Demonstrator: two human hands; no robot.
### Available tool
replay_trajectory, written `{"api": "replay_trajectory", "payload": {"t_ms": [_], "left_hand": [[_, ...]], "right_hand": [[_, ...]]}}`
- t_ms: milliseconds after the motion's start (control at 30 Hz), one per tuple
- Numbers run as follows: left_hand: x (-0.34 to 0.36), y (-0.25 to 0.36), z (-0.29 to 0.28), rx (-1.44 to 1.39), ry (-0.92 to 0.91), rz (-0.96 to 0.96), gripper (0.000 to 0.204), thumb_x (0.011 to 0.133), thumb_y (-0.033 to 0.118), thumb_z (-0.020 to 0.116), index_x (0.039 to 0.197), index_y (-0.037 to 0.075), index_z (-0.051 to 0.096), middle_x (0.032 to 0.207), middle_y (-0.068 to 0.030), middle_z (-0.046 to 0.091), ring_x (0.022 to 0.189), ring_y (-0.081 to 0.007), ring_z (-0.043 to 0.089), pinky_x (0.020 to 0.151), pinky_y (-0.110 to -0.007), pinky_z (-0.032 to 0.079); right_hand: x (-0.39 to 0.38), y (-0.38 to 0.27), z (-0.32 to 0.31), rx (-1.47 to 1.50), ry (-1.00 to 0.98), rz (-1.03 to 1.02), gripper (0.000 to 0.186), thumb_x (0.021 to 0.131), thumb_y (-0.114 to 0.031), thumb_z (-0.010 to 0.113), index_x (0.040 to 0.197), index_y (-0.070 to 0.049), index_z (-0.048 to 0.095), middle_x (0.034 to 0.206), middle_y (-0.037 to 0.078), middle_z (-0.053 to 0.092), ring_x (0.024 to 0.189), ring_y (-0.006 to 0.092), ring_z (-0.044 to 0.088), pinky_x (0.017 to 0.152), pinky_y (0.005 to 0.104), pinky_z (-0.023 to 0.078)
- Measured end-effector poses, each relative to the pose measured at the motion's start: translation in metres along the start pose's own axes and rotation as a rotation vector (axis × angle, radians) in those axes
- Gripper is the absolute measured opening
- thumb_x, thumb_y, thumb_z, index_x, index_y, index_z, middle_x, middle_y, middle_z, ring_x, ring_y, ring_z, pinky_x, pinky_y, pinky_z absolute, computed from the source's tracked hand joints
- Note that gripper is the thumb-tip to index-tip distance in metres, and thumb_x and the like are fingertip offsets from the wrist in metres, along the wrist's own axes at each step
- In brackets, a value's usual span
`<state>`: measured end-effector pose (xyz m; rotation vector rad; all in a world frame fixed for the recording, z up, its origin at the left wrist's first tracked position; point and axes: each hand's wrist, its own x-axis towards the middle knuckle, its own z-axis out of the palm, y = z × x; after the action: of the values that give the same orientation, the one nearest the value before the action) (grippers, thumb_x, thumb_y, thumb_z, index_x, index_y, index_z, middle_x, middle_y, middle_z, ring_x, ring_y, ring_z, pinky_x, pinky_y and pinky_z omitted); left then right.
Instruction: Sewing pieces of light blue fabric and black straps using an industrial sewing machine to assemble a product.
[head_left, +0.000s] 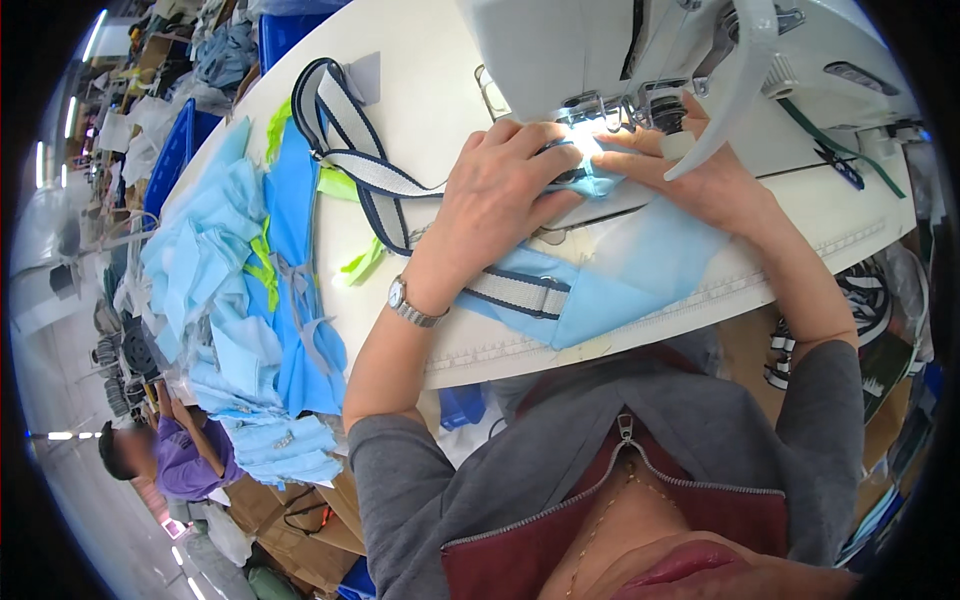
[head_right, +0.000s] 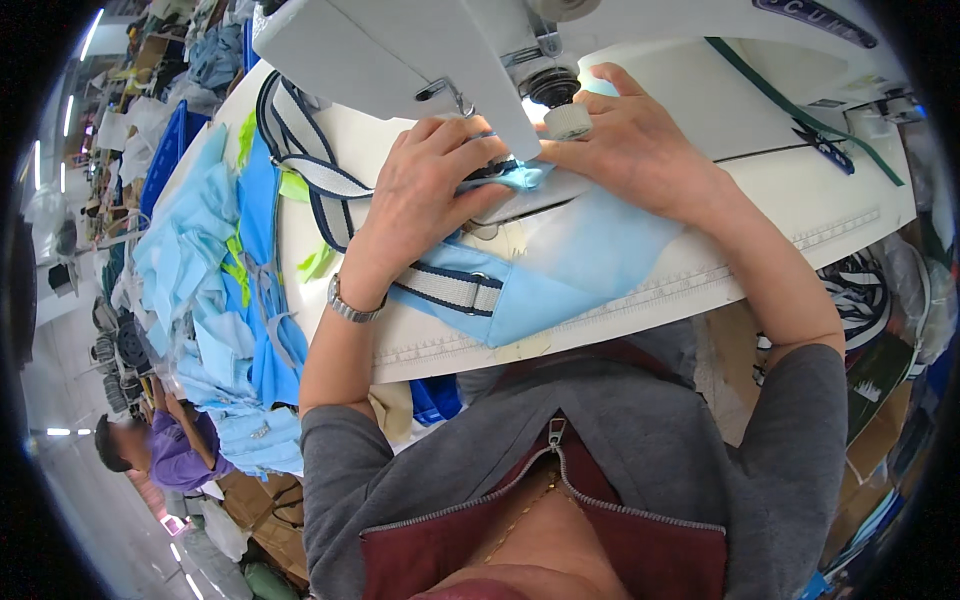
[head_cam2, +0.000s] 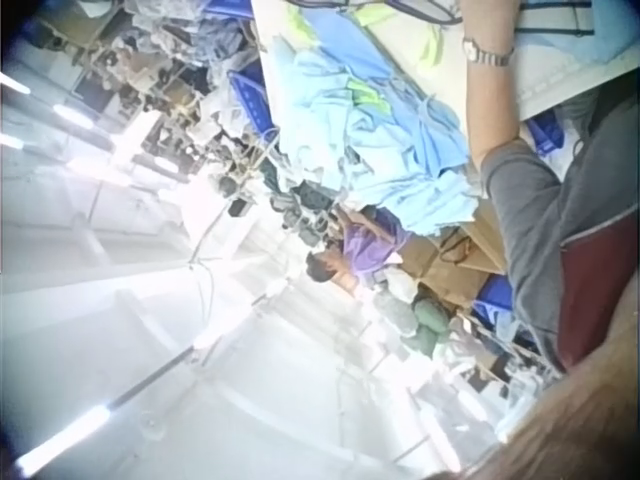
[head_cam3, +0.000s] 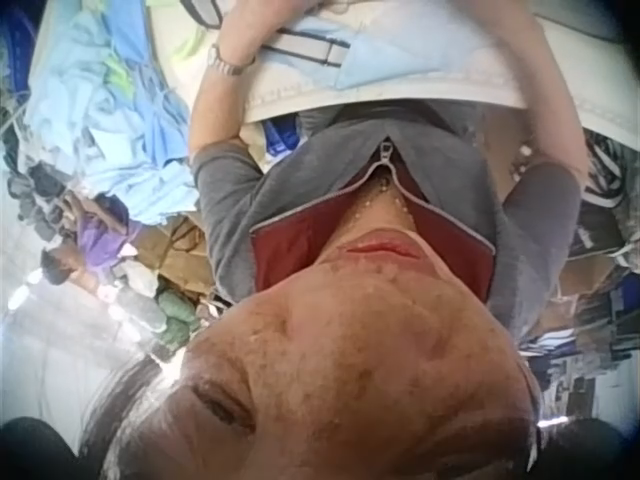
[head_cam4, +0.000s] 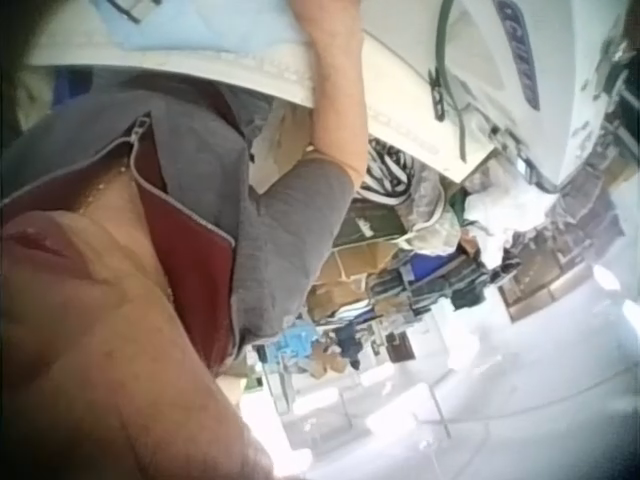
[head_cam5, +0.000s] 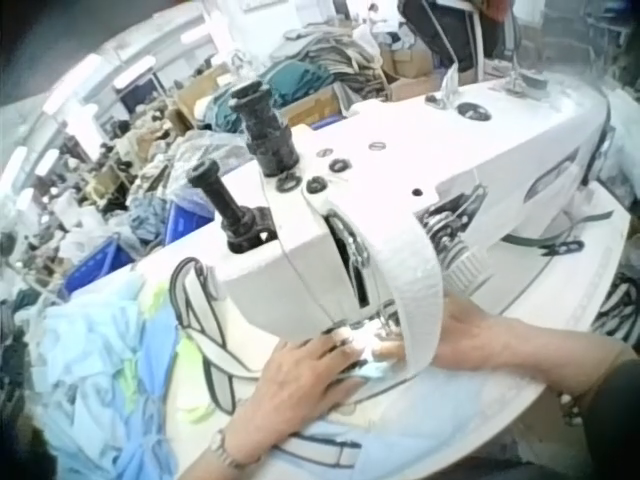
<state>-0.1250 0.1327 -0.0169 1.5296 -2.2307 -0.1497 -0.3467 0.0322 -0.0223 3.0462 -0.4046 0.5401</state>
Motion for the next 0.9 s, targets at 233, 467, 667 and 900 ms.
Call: {"api": "replay_trajectory", "payload": {"t_ms": [233,467,667,900], "left_hand": [[-0.002,0.000,-0.004,0.035,-0.030,-0.020,0.032,0.071,0.023,0.074,0.101,0.012,0.065,0.111,-0.0035,0.060,0.101,-0.0215,0.054,0.083,-0.033,0.044],[-0.008,0.005,0.001,0.080,0.054,0.141,0.027,0.074,0.016,0.072,0.100,0.011,0.067,0.108,-0.0043,0.062,0.105,-0.0234,0.059,0.087,-0.036,0.048],[-0.008,0.008,0.003,0.144,0.052,0.180,0.026,0.073,0.011,0.071,0.099,0.012,0.068,0.109,-0.0027,0.062,0.107,-0.0224,0.060,0.083,-0.035,0.052],[-0.012,0.006,0.002,0.166,0.054,0.193,0.031,0.068,0.007,0.070,0.099,0.012,0.068,0.110,-0.0033,0.062,0.108,-0.0225,0.060,0.085,-0.033,0.052]], "right_hand": [[0.001,0.003,0.007,0.004,-0.041,0.007,0.029,0.081,-0.014,0.058,0.106,-0.023,0.068,0.083,0.005,0.063,0.096,0.0183,0.060,0.107,0.0433,0.032],[-0.003,-0.001,0.004,0.011,0.049,-0.091,0.033,0.081,-0.013,0.057,0.112,-0.021,0.066,0.105,-0.003,0.067,0.095,0.0134,0.062,0.108,0.0441,0.033],[-0.007,0.004,0.008,-0.005,0.003,-0.107,0.034,0.083,-0.012,0.054,0.114,-0.022,0.065,0.113,-0.005,0.066,0.094,0.0098,0.063,0.109,0.0423,0.033],[-0.006,0.003,0.004,0.045,-0.024,-0.123,0.036,0.083,-0.012,0.054,0.117,-0.022,0.063,0.120,-0.005,0.062,0.100,0.0095,0.061,0.106,0.0401,0.034]]}}
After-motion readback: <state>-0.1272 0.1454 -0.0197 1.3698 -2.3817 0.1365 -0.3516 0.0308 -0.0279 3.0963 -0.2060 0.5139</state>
